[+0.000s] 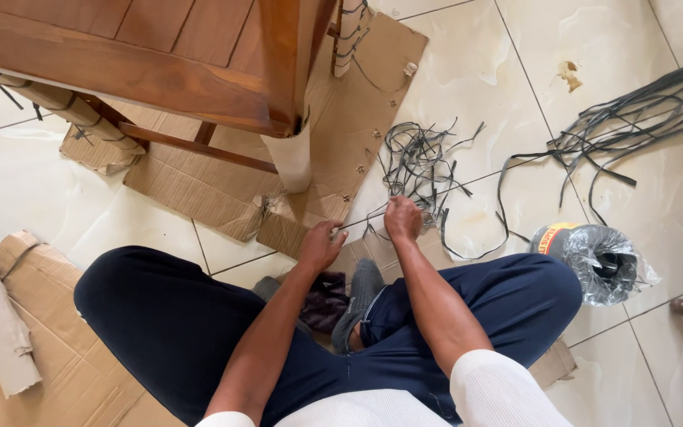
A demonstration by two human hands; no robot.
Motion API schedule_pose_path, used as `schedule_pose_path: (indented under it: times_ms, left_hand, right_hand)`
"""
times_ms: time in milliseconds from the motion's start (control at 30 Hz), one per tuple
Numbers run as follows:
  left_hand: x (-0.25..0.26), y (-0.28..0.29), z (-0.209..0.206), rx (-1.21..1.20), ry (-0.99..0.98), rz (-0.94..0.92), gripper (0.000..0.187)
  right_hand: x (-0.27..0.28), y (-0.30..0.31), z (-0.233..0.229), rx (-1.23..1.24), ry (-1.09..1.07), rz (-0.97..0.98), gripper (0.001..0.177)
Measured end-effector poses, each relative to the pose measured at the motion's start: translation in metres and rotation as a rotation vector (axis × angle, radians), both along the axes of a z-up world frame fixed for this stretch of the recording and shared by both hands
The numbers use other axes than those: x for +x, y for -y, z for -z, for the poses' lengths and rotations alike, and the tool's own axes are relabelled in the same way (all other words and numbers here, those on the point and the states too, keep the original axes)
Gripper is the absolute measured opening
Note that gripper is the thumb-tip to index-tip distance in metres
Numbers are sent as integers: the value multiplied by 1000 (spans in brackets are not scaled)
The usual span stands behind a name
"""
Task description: The person wraps furniture legs with cardboard and secures them with ties for protection.
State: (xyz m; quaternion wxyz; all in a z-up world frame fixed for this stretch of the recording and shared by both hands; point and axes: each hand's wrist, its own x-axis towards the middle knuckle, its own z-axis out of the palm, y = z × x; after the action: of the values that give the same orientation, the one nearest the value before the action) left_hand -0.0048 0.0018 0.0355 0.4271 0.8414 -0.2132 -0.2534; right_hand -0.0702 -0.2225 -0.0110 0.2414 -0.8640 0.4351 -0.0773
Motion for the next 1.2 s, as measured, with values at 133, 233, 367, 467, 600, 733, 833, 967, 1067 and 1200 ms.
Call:
schedule_pose_path:
  times_ms: [133,233,367,467,600,733,833,967,1067,1200]
  left_hand:
    - [5,4,7,-88,66,-26,37]
    - [8,9,-7,-97,-15,-63,37]
    - [10,16,-17,-124,-24,-77,37]
    - [15,24,-18,-227,-65,-136,36]
    - [28,28,-29,-358,-135,-203,36]
    - [39,22,-58,-305,-201,-287,34]
    - [44,14,-45,-447,-236,-345,29]
    - [44,8,-73,-335,-202,-390,28]
    - [41,6,-74,-262,-110,-346,30]
    - [34,7,-81,-232,-61,-242,30]
  right_hand:
    - [9,10,-16,49,308,71,30]
    - [15,10,-31,241,396,195,56]
    - [14,20,15,577,754,234,63]
    - [15,-1,-26,839,831,155,54]
    - [19,-28,-65,964,610,-180,45]
    - [20,-52,-93,1103,400,-406,41]
    - [20,-54,-91,1132,314,-463,40]
    - [23,-48,-82,1151,182,-527,33]
    - [26,-43,-78,923,351,-553,28]
    - [35,-46,-98,1134,500,-256,25]
